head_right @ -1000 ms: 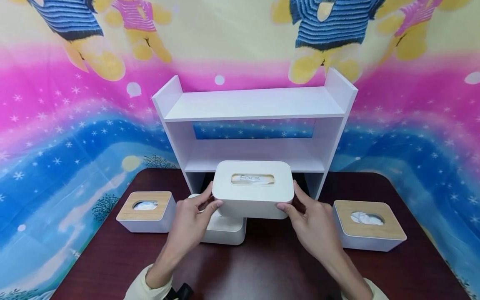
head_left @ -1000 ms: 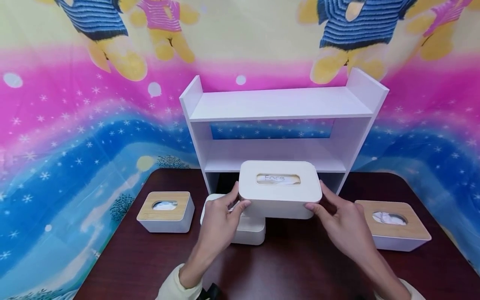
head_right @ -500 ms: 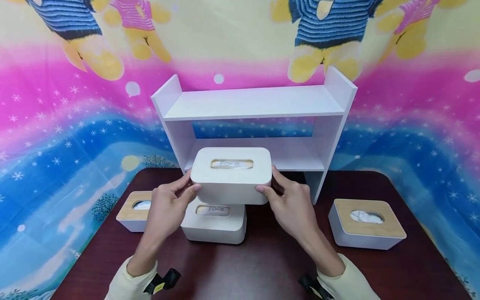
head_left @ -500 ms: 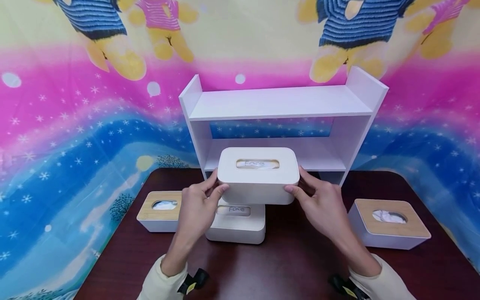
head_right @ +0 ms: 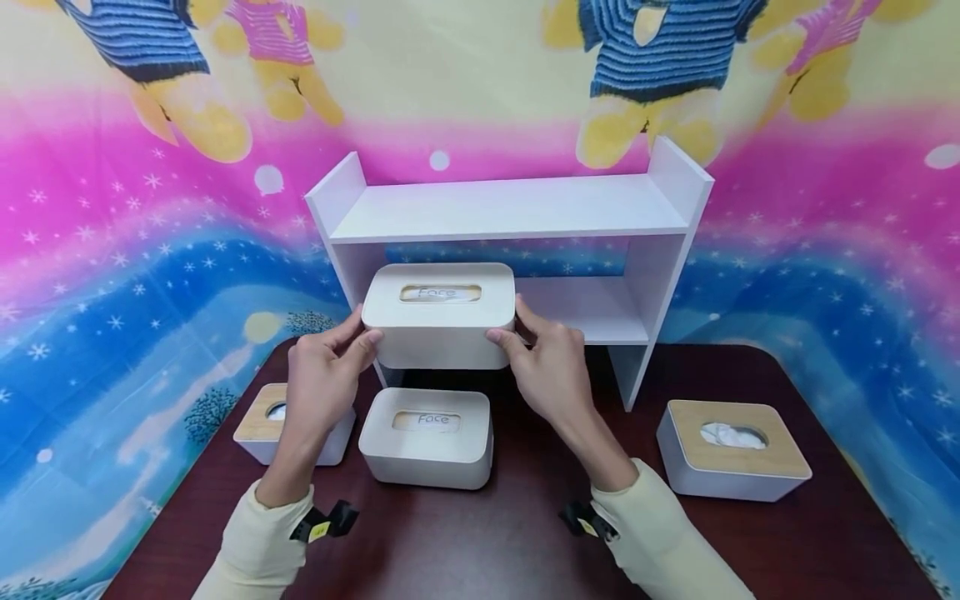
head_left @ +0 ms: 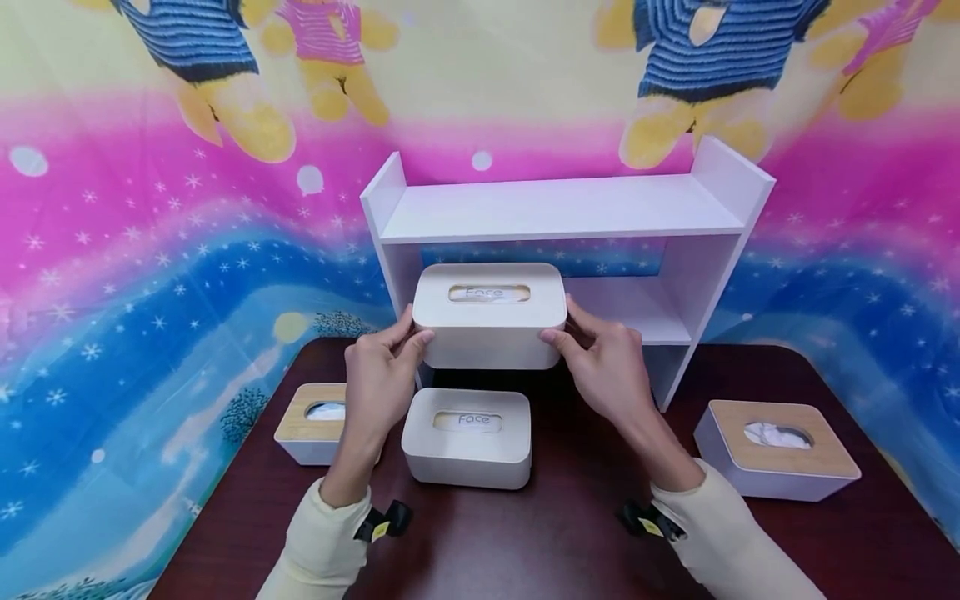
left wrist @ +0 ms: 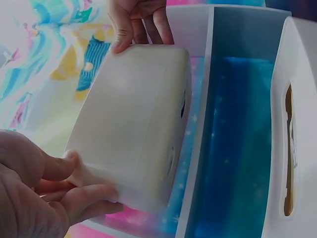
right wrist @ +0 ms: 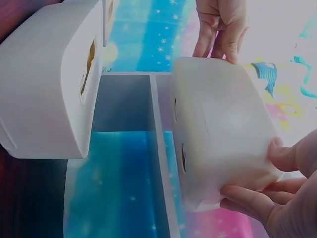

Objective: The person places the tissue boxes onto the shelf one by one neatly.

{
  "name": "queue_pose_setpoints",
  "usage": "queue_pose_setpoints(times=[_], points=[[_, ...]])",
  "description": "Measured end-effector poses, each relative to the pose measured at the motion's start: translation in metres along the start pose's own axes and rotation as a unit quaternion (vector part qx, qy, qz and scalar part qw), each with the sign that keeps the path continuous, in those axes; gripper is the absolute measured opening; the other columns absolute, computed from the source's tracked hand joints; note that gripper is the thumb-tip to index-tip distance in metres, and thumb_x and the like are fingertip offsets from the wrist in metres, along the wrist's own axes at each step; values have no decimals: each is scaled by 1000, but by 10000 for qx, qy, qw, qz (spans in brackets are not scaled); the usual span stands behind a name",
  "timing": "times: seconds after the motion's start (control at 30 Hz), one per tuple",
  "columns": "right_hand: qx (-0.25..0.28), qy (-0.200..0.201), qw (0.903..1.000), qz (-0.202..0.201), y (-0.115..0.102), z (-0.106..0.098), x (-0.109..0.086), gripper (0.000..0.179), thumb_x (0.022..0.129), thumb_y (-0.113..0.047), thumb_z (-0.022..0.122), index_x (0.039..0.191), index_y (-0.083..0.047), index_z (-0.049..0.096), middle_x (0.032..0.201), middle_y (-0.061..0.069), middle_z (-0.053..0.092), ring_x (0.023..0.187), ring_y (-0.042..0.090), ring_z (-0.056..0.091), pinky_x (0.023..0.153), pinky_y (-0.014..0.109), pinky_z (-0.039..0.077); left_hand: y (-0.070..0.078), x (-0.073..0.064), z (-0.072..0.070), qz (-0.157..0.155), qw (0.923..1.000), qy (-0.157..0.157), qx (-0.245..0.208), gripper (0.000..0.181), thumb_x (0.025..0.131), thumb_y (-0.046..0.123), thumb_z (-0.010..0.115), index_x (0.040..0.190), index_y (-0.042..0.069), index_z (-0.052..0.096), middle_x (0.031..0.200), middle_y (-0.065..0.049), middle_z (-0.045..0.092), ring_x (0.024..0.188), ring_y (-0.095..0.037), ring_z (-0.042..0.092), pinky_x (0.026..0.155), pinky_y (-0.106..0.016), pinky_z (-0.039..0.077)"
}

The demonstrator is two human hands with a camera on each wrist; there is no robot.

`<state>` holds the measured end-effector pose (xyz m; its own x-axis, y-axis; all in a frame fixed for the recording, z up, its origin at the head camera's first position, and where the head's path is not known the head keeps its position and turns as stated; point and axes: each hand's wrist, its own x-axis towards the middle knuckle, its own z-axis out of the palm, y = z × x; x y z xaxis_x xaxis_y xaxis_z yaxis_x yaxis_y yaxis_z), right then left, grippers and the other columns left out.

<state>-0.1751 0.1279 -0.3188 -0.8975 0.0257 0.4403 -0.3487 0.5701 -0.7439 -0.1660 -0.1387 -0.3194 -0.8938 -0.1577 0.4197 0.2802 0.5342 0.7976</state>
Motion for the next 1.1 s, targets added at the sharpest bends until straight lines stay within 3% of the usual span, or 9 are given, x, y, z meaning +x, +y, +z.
queue_pose_setpoints(times=[0.1, 0.2, 0.27, 0.37, 0.47, 0.67, 0.9, 1.1], points=[[166, 84, 9998, 31, 0, 7, 8, 62, 99, -31, 80, 154, -16, 55, 136, 15, 72, 122, 26, 73, 95, 51, 64, -2, 8, 4, 61, 9997, 238, 96, 49, 103, 25, 74, 148, 10, 62, 135, -17, 73, 113, -28, 77, 87, -38, 66], [239, 129, 9996, 69, 1, 15, 14, 61, 99, -31, 80, 154, -16, 56, 135, 14, 73, 122, 26, 74, 95, 50, 64, -5, 14, 9, 109, 9990, 421, 88, 48, 103, 24, 74, 147, 9, 63, 132, -19, 74, 104, -30, 79, 67, -28, 62], [254, 126, 9996, 93, 1, 19, 18, 61, 100, -31, 79, 154, -16, 56, 136, 14, 73, 121, 26, 74, 93, 50, 65, -7, 18, 12, 115, 9986, 512, 67, 47, 104, 22, 73, 147, 8, 63, 134, -20, 73, 105, -30, 79, 66, -26, 61], [282, 139, 9994, 126, 2, 24, 23, 60, 100, -31, 79, 153, -16, 56, 135, 14, 74, 119, 26, 76, 88, 49, 66, -10, 22, 15, 144, 9980, 622, 19, 46, 104, 20, 73, 146, 6, 63, 139, -19, 69, 115, -31, 76, 83, -35, 67], [305, 175, 9992, 201, 2, 28, 27, 59, 100, -31, 79, 153, -16, 57, 134, 14, 75, 119, 27, 76, 87, 48, 66, -13, 25, 19, 159, 9972, 732, -66, 45, 103, 19, 73, 145, 5, 63, 142, -19, 66, 122, -32, 72, 93, -45, 62], [326, 247, 9987, 303, 2, 33, 33, 57, 100, -31, 79, 150, -13, 59, 134, 15, 74, 122, 28, 74, 96, 49, 64, -18, 31, 26, 175, 9953, 949, -106, 44, 103, 20, 74, 143, 6, 64, 141, -19, 67, 123, -31, 71, 96, -45, 62], [373, 441, 9979, 289, 5, 43, 38, 55, 99, -30, 80, 146, -10, 62, 135, 16, 73, 119, 28, 75, 95, 48, 64, -22, 33, 30, 83, 9925, 1220, 25, 43, 102, 22, 75, 141, 7, 67, 139, -18, 68, 121, -32, 72, 96, -48, 61], [333, 808, 9956, 330, 6, 50, 40, 53, 97, -32, 82, 142, -9, 66, 130, 16, 75, 115, 28, 76, 94, 48, 64, -25, 34, 34, 203, 9901, 1382, 106, 41, 101, 21, 75, 139, 6, 68, 135, -19, 71, 119, -33, 73, 95, -50, 61]])
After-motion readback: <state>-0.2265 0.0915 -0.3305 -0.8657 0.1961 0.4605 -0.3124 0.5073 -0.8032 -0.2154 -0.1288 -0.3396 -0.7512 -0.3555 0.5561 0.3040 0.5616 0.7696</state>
